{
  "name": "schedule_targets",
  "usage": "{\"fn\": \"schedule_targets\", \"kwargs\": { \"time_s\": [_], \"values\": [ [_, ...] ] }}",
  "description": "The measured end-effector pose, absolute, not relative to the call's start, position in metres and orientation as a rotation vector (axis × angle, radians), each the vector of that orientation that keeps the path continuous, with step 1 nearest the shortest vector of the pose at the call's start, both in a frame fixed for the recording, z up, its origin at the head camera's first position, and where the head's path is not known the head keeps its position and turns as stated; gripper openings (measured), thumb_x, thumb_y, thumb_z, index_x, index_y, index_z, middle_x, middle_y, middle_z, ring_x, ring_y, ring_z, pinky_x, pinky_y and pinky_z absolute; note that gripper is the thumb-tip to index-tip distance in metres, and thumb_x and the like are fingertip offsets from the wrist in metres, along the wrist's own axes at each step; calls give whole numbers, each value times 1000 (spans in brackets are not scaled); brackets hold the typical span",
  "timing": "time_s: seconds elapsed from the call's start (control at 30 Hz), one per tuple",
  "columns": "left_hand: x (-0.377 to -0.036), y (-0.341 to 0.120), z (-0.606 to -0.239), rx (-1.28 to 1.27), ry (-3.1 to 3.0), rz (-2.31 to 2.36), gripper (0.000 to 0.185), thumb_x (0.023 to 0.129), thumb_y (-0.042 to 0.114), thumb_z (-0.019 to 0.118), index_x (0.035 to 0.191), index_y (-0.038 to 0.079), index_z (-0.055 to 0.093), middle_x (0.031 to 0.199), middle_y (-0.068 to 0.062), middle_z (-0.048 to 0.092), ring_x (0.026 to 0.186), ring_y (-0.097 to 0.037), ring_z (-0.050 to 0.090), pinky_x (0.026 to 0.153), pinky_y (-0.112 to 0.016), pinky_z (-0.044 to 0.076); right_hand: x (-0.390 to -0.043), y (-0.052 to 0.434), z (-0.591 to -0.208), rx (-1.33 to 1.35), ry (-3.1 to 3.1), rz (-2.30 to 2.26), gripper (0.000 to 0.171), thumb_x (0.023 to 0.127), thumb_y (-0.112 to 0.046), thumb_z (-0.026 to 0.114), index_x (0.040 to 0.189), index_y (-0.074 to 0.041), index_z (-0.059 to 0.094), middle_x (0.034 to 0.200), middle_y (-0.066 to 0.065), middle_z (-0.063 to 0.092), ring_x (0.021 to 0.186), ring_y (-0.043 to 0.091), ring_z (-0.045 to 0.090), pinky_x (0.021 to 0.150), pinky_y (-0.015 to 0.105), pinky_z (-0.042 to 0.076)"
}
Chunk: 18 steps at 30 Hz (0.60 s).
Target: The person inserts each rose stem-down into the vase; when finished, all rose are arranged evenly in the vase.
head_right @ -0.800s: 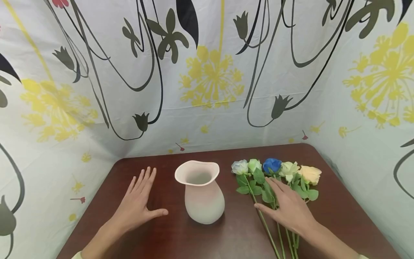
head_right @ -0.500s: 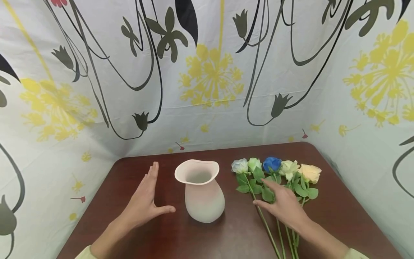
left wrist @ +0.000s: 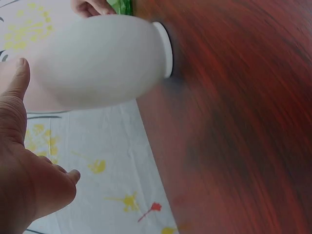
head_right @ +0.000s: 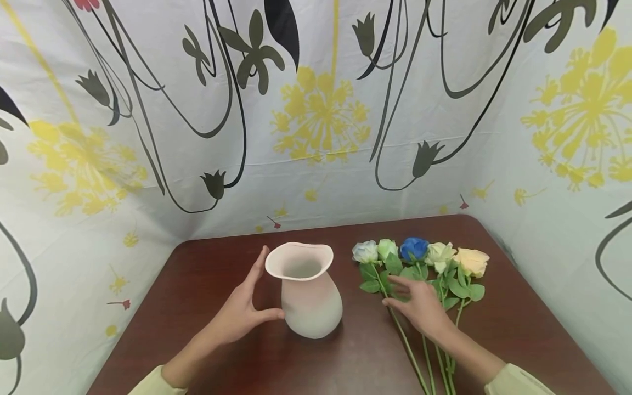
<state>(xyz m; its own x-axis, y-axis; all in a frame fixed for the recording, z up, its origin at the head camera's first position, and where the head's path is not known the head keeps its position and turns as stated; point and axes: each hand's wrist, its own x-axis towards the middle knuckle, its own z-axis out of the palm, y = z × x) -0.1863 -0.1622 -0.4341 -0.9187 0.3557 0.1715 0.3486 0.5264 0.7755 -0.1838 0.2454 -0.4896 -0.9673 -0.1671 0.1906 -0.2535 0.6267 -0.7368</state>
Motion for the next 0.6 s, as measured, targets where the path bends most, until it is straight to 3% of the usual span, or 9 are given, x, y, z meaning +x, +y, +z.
{"fn": "schedule_targets", "kwargs": {
  "time_s": [0.3, 0.6],
  "values": [
    [-188, -146, -440, 661, 2607, 1611, 125, 78, 37, 98, 168, 49, 12, 169, 21, 28, 156, -12, 29, 124, -59, 27, -193, 240, -501, 317, -2738, 1335, 51, 89, -10, 86, 131, 11, 67, 117, 27, 74, 90, 29, 78, 69, 30, 63],
    [-188, -138, -443, 737, 2536, 1717, 93, 81, 35, 96, 158, 42, 44, 150, 17, 57, 144, -8, 47, 124, -51, 31, -202, 236, -509, 279, -2733, 1221, 37, 88, -10, 87, 118, 6, 74, 108, 21, 77, 82, 25, 77, 64, 33, 61]
  ]
}}
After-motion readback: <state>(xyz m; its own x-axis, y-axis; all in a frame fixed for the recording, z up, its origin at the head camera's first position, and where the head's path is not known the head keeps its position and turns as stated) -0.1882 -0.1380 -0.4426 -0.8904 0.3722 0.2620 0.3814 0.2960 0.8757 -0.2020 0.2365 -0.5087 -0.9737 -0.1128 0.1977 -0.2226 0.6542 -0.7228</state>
